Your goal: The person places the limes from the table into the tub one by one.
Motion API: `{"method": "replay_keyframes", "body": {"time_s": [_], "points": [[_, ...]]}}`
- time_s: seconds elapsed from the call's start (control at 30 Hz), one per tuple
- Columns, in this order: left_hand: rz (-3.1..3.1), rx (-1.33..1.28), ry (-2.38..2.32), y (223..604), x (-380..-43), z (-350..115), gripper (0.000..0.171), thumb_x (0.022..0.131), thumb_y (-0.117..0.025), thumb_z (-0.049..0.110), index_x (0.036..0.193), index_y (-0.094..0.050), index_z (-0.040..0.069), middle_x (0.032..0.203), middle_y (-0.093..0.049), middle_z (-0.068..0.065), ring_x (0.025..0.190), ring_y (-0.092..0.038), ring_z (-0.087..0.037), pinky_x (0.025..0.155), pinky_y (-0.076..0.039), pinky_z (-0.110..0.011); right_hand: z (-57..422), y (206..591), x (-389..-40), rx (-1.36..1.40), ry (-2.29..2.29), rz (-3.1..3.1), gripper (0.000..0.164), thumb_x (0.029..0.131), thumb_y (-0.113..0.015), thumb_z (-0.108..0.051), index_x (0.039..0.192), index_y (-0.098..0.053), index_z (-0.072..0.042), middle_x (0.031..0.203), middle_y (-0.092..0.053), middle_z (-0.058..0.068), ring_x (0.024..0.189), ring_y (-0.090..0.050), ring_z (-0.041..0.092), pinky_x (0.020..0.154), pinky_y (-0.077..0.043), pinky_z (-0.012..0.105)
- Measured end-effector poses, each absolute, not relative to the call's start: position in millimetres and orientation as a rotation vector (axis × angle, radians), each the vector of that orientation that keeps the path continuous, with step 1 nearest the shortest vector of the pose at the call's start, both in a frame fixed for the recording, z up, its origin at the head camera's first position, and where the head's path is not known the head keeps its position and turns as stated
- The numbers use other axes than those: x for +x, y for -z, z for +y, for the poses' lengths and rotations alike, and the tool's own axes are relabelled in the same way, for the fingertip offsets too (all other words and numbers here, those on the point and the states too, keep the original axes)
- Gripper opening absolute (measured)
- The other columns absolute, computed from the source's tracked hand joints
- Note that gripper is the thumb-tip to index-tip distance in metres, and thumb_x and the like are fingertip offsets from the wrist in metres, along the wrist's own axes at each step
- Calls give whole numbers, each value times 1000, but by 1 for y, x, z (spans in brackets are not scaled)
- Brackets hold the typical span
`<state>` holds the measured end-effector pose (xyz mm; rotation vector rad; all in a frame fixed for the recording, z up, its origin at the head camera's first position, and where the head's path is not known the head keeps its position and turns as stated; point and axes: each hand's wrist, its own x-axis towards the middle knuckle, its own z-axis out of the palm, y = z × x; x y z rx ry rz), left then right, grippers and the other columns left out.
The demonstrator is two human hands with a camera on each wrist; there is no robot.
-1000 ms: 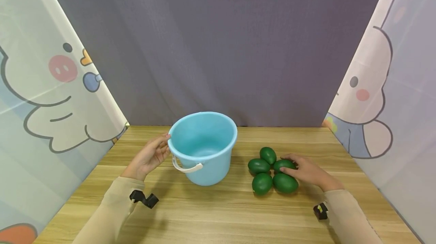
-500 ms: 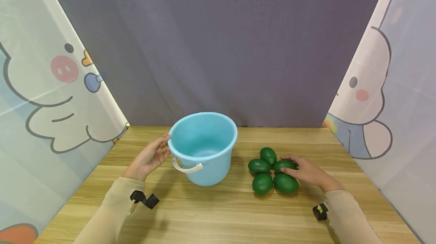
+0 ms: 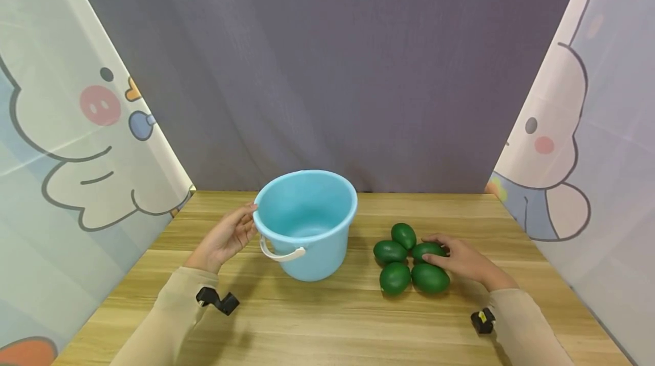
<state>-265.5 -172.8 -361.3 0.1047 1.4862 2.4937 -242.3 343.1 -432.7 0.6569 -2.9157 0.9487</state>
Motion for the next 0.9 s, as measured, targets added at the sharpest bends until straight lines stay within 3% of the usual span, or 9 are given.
{"method": "replay_keyframes", "body": {"time_s": [0.9], "points": [[1462, 119, -2491, 362, -267, -173, 39, 103, -53, 7, 138, -41, -4, 105, -56, -7, 79, -60, -8, 68, -53, -14, 342, 425, -242, 671, -967, -2874, 46, 98, -66, -28, 134, -58, 0, 116, -64, 8, 101, -60, 23, 79, -56, 33]]}}
